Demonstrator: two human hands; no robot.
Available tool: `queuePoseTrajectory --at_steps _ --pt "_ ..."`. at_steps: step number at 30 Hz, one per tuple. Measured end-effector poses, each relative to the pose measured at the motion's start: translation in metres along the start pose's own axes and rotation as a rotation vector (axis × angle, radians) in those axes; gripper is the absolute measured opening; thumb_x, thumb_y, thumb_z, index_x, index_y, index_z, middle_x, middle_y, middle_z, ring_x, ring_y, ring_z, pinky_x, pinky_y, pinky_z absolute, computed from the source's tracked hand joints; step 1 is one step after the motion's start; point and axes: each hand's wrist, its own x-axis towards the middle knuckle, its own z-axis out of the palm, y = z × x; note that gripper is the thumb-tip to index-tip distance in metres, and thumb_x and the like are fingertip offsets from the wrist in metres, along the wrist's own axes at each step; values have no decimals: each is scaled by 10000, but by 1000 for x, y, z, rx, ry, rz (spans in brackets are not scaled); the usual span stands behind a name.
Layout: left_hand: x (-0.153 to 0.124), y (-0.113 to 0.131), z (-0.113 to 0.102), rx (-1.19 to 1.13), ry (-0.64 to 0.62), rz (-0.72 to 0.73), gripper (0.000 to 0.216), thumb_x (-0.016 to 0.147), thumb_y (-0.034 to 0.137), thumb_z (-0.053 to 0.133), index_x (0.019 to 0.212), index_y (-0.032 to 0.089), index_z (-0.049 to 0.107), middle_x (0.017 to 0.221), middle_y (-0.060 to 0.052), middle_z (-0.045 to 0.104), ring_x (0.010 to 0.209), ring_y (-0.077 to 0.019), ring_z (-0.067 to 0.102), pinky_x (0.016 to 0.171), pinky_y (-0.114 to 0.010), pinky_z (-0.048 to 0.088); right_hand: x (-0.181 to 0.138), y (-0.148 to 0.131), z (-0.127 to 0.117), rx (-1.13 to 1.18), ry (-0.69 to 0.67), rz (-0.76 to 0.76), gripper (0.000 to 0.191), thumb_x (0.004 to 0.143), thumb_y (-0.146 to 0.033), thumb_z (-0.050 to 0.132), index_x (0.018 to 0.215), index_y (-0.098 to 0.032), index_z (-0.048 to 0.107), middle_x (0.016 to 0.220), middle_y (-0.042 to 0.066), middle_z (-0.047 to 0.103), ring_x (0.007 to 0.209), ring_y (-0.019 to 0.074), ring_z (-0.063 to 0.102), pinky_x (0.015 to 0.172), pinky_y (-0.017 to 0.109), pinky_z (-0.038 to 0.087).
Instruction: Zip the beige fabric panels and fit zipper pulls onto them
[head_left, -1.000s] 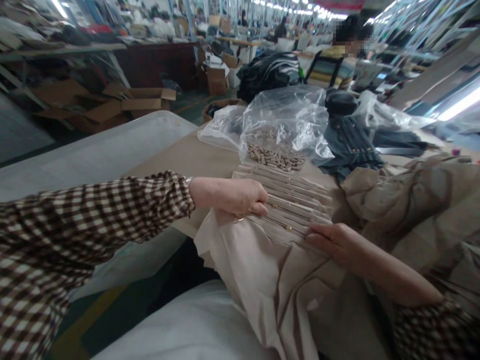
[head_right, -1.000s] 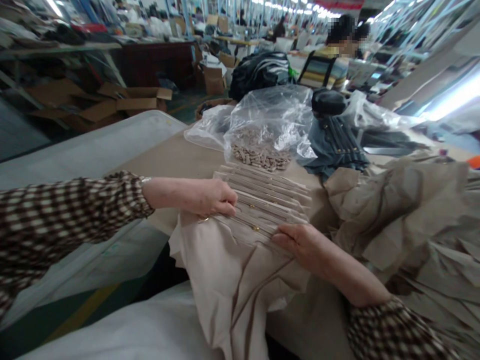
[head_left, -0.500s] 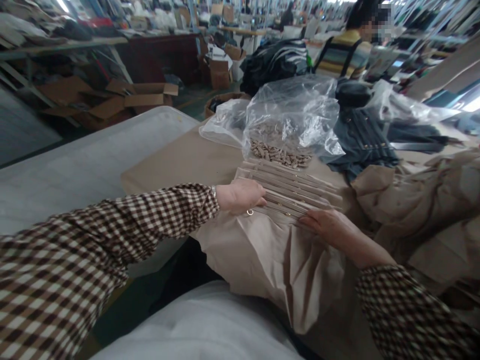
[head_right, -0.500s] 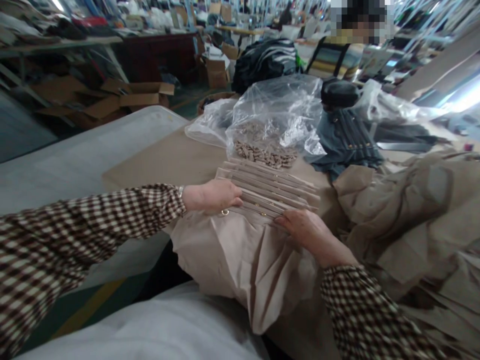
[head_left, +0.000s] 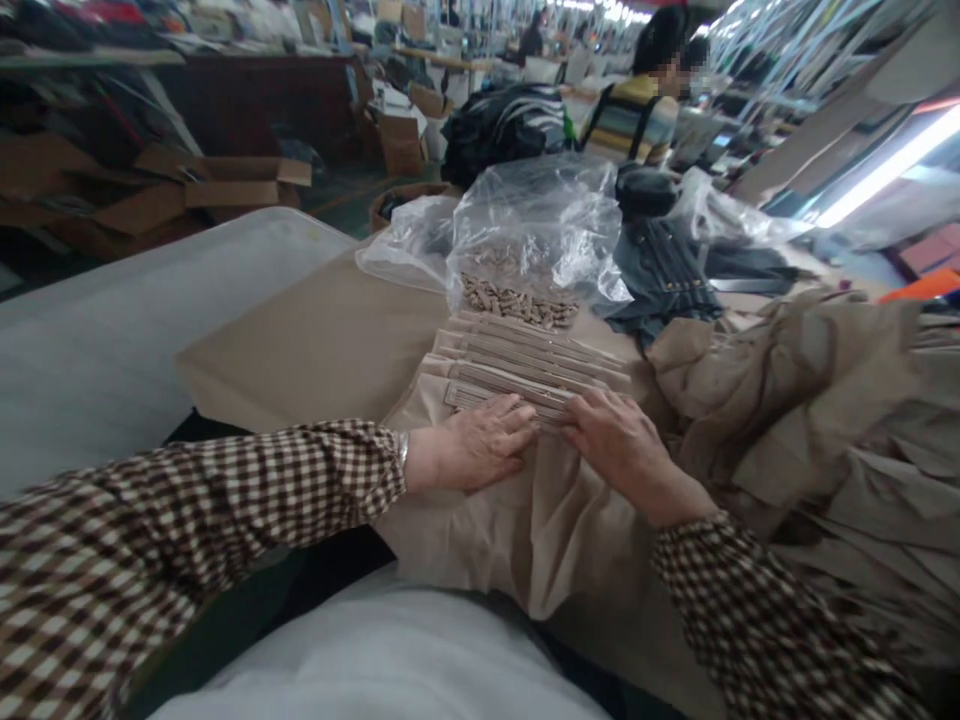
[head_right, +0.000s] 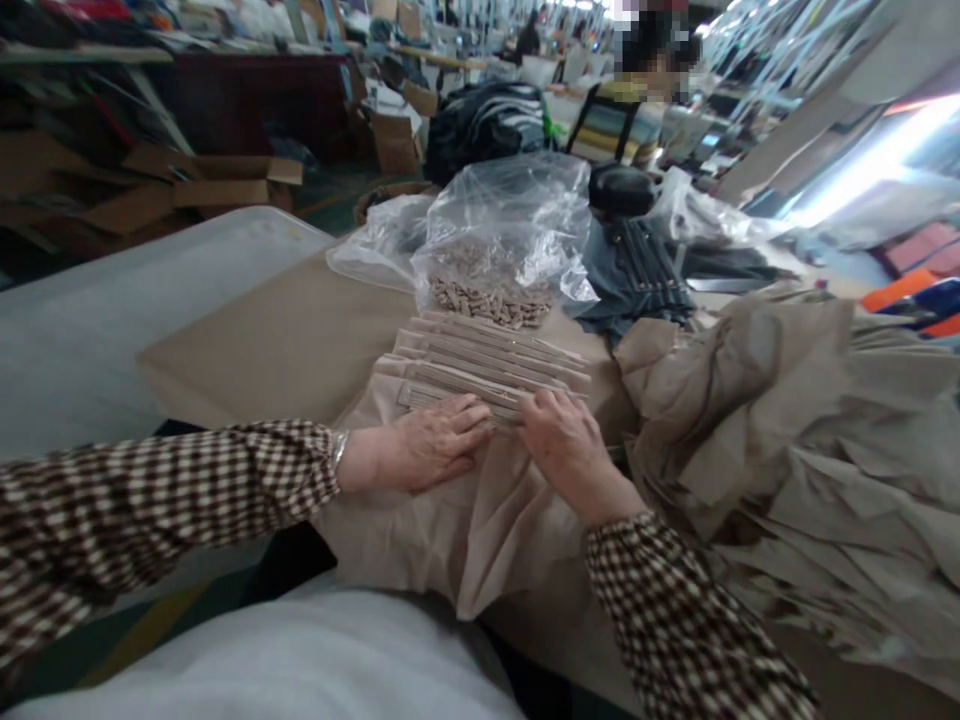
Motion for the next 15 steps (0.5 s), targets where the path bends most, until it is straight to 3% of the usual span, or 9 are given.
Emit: queuePoseTrajectory --at_steps 2,4,6,8,11,13,15 --pt "-6 -2 7 -35 9 7 440 979 331 439 1336 88 521 1397 -167 484 1336 -294 394 1178 -448 248 -16 -16 -3 64 36 -117 90 918 -240 572 974 -197 628 1084 73 635 1072 241 536 951 370 401" --pt "-12 -3 11 -58 0 7 485 978 355 438 1383 94 494 1444 -175 453 1387 -303 345 1194 -456 218 -36 -26 -1 149 -18 -229 120 867 -297 656 940 -206 627 1036 47 630 1040 224 534 931 341 427" --pt "-17 -6 15 -77 -11 -10 577 934 427 515 1427 130 467 1509 -170 393 1446 -338 253 1193 -475 216 -58 -27 6 187 -95 -251 237 813 -361 720 976 -214 629 1030 37 622 1001 221 541 878 332 455" --pt "-21 -10 22 -83 -16 -17 619 907 472 551 1464 226 439 1567 -132 325 1471 -354 202 1179 -496 231 -84 -20 11 165 -166 -212 248 824 -348 707 1028 -230 631 1051 32 621 983 210 550 847 323 463" --pt "-25 -16 34 -102 -17 -5 608 908 530 536 1475 358 400 1613 -68 240 1485 -353 173 1177 -508 214 -125 -1 3 144 -239 -156 59 862 -255 647 899 -210 656 954 33 654 920 194 583 795 302 475" --pt "-28 -19 40 -115 4 -19 604 906 550 534 1471 401 381 1626 -36 192 1490 -346 161 1189 -492 183 -147 22 -14 209 -166 -14 109 873 -247 625 771 -213 640 822 1 663 813 163 607 739 262 485" --pt "-30 -21 45 -128 25 -43 611 893 568 549 1461 419 381 1628 -16 174 1489 -342 168 1196 -475 165 -163 62 -37 267 18 224 180 911 -287 565 755 -224 630 728 -26 647 687 132 602 658 225 483"
